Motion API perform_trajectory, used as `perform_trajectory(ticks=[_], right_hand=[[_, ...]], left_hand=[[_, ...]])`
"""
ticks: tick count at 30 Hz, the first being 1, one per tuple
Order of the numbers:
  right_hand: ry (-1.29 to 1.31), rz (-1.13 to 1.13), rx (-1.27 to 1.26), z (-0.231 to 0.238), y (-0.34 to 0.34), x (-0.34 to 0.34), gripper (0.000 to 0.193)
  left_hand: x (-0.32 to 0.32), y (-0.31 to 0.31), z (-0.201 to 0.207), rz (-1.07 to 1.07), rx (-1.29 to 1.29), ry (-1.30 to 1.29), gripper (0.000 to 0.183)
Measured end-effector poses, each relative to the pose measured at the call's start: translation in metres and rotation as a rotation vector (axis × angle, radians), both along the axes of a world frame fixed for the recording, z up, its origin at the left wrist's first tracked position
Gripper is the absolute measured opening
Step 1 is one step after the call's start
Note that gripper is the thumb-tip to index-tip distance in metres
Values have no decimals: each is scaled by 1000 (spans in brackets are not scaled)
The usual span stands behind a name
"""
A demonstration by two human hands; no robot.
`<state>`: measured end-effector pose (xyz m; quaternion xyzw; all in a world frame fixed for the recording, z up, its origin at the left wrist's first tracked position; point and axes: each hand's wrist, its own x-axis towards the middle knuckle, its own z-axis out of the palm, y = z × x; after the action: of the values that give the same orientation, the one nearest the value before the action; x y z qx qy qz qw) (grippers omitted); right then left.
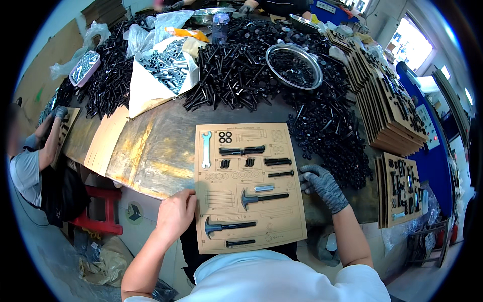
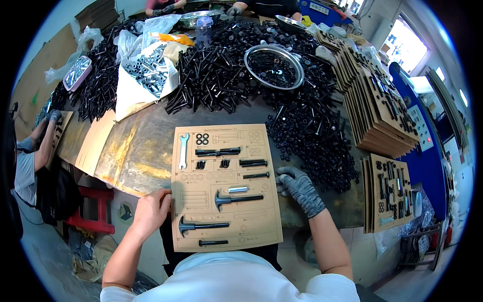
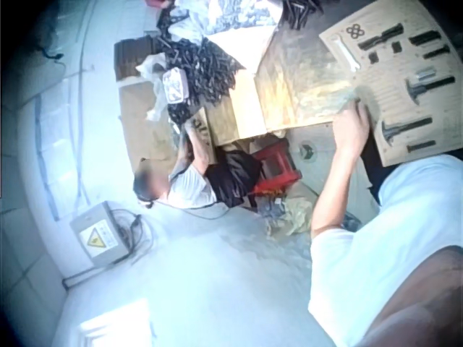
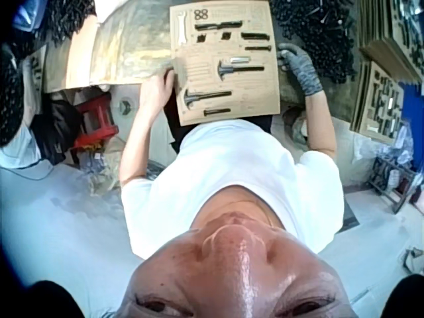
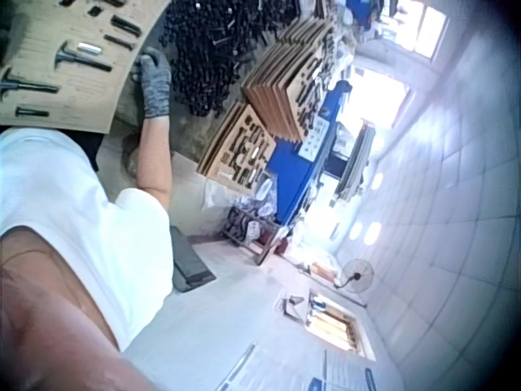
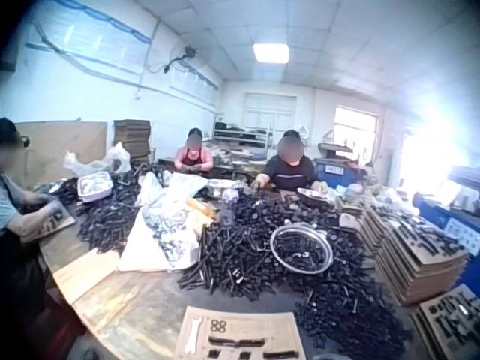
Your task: The person arranges various metal hardware items, including bolts, nuts, washers, and tools like hammers and wrenches, onto a cardboard template. They pick items from a large pile on the table and place them into designated slots on the board.
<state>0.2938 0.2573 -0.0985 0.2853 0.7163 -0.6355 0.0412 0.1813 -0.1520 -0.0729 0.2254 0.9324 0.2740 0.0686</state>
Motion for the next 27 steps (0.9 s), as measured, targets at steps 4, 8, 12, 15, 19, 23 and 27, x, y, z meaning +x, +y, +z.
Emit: perform_trajectory(ticks=[4, 8, 12, 15, 19, 23, 27], right_hand=[[32, 132, 331, 17, -1, -25, 26], [453, 324, 868, 29, -26, -133, 25], [498, 210, 1227, -6, -63, -268, 21], [65, 286, 1393, -20, -73, -310, 23], [-95, 386, 1294, -13, -72, -309, 27], [-84, 211, 1229, 7, -66, -298, 38], [128, 107, 1337, 14, -54, -328, 39]], left_hand=[[-44, 4, 31, -215, -324, -66, 29], [-174, 37, 12, 93, -50, 321, 19], [-283, 95, -47, 242, -127, 325, 29], [-290, 112, -59, 273, -174, 354, 34], [-294, 75, -60, 134, -154, 391, 32], [-298, 53, -68, 53, -157, 469, 27], [-304, 54, -75, 121, -158, 560, 25]])
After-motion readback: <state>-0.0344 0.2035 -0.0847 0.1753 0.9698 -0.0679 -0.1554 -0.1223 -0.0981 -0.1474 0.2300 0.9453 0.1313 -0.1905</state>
